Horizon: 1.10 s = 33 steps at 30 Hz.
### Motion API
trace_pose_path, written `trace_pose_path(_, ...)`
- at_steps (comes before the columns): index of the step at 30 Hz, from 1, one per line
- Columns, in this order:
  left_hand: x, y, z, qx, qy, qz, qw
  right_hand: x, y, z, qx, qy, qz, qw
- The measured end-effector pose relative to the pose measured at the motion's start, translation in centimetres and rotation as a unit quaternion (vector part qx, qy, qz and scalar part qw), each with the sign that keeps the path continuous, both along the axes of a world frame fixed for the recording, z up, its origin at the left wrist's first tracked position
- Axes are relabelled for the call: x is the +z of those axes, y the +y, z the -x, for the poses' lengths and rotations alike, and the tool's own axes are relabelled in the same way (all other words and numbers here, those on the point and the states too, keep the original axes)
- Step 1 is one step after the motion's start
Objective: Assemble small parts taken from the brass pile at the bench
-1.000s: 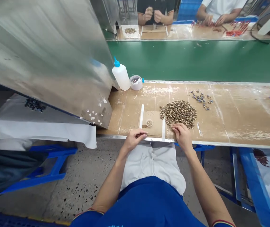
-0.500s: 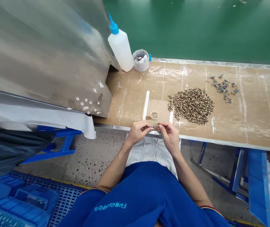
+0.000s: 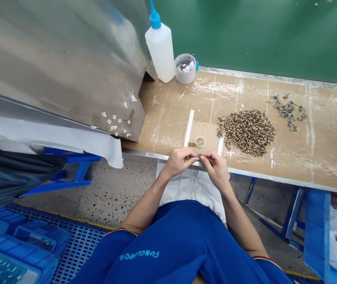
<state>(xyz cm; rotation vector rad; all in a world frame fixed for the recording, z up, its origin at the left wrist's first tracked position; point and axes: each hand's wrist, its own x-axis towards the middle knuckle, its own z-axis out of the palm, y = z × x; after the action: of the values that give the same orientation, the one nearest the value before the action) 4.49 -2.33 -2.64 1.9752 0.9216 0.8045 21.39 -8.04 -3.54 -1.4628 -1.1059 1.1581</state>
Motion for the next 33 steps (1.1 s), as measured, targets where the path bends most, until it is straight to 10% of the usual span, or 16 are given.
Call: trace_pose_path(33,-0.4,0.0,0.8,-0.032,-0.01,-0.006,0.999,1.0,0.6,-0.4,0.082,-0.003,0.018,0.996)
